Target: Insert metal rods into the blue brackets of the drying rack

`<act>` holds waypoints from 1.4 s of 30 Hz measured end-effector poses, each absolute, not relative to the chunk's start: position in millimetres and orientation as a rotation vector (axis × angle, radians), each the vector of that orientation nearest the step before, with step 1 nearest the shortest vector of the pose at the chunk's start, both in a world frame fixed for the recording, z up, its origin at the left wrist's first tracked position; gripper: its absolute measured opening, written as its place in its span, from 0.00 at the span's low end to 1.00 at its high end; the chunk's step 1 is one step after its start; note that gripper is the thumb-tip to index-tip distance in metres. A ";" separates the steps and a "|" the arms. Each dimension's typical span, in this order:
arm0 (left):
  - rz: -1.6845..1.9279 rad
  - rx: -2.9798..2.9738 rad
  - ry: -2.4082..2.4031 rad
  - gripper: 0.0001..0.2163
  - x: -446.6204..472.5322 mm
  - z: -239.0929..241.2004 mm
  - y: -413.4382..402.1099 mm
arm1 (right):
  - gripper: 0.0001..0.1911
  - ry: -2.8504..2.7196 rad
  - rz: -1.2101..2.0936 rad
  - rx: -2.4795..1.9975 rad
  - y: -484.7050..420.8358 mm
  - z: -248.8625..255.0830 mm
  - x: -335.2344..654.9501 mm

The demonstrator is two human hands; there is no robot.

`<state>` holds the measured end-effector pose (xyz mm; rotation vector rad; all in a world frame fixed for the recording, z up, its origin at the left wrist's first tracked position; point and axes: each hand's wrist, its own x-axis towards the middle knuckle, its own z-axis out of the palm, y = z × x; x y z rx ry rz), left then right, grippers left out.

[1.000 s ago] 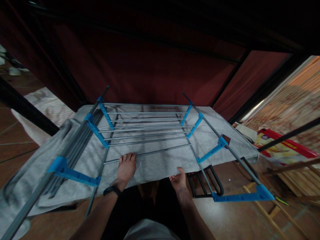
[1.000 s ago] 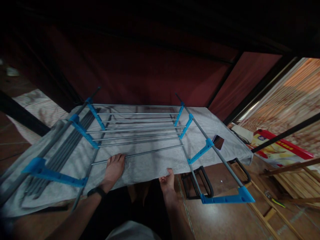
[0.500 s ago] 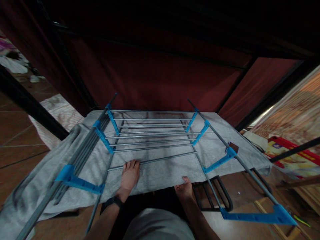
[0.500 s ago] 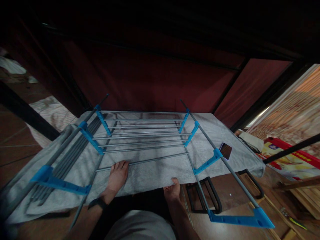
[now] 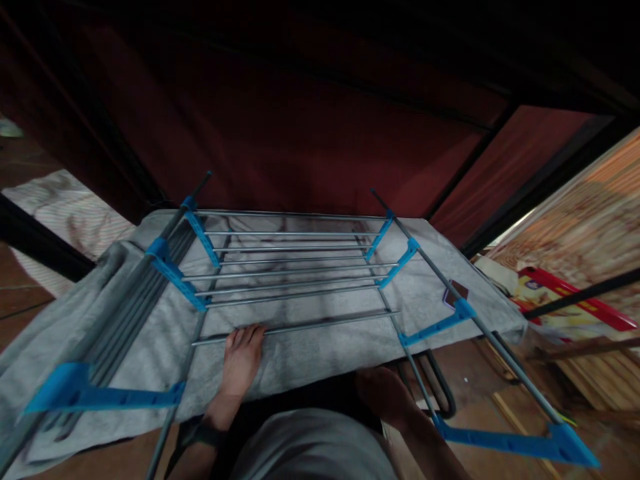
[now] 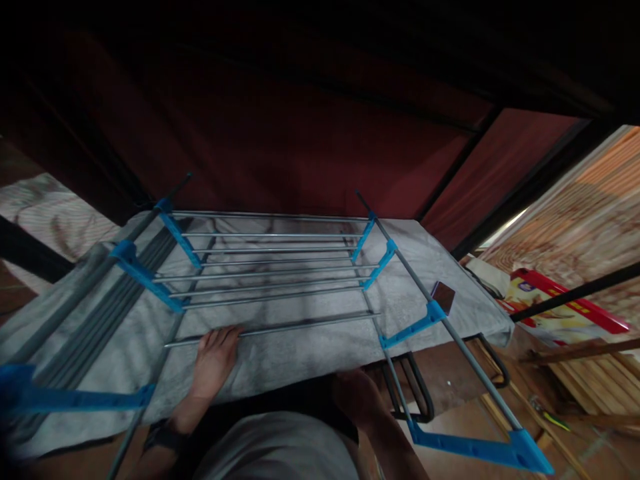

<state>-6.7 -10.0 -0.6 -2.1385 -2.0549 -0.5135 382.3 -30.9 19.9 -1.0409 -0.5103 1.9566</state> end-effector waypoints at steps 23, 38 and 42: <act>-0.662 -2.178 -1.994 0.18 -5.1 4.7 -18.5 | 0.04 -0.095 1.531 -1.103 74.3 40.0 370.0; -0.633 -2.206 -2.004 0.20 -14.8 5.2 -21.9 | 0.02 -0.100 1.496 -1.184 82.8 20.7 371.7; -0.608 -2.135 -2.058 0.20 -30.1 12.3 -20.7 | 0.08 -0.097 1.400 -1.055 104.4 35.1 371.2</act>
